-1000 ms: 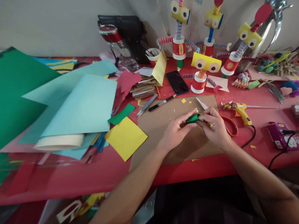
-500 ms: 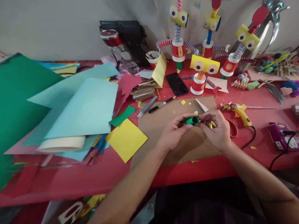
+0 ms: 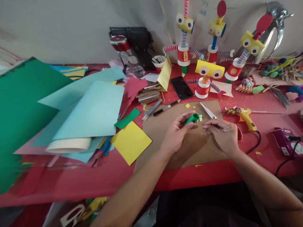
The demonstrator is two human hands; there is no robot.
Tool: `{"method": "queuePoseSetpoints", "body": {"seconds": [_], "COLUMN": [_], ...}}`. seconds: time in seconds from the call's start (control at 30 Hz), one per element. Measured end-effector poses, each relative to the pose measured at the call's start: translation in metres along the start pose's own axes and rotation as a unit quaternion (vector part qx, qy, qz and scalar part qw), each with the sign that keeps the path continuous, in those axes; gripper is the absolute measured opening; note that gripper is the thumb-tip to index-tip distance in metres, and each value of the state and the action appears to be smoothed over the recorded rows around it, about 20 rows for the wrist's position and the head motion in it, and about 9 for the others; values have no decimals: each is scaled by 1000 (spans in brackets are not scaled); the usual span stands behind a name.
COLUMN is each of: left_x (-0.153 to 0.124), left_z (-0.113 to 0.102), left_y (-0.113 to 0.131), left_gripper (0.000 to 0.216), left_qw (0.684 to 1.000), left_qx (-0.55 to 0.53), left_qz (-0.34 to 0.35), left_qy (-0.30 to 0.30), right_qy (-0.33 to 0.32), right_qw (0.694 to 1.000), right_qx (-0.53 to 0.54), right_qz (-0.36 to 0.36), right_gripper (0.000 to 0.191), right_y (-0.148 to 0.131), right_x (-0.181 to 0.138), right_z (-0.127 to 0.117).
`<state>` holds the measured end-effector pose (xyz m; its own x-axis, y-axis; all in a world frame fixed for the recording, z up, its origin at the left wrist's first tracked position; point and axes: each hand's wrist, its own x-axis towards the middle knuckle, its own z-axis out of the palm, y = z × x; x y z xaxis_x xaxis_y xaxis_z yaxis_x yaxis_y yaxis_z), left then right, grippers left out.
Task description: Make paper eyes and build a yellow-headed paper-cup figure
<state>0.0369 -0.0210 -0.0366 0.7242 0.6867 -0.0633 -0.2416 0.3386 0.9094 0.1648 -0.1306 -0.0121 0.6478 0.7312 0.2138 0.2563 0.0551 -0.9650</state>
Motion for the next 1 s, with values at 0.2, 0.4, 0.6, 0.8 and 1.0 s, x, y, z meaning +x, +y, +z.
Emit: {"method": "queuePoseSetpoints", "body": {"seconds": [0.2, 0.4, 0.6, 0.8, 1.0], "left_x": [-1, -2, -1, -2, -2], "left_z": [-2, 2, 4, 0, 1], "left_y": [-2, -1, 3, 3, 5], "left_gripper": [34, 35, 31, 25, 29], "left_qw": [998, 999, 999, 997, 999], "left_qx": [48, 14, 4, 56, 7], "left_qz": [-15, 4, 15, 35, 36], "left_qy": [30, 35, 41, 44, 22], "right_qy": [-6, -44, -18, -2, 4], "right_qw": [996, 991, 993, 1000, 999], "right_qx": [54, 86, 87, 25, 44], "right_qz": [65, 90, 72, -4, -12], "right_gripper": [31, 50, 60, 23, 28], "right_y": [1, -7, 1, 2, 5], "right_x": [3, 3, 2, 5, 4], "right_z": [2, 0, -1, -2, -3]}}
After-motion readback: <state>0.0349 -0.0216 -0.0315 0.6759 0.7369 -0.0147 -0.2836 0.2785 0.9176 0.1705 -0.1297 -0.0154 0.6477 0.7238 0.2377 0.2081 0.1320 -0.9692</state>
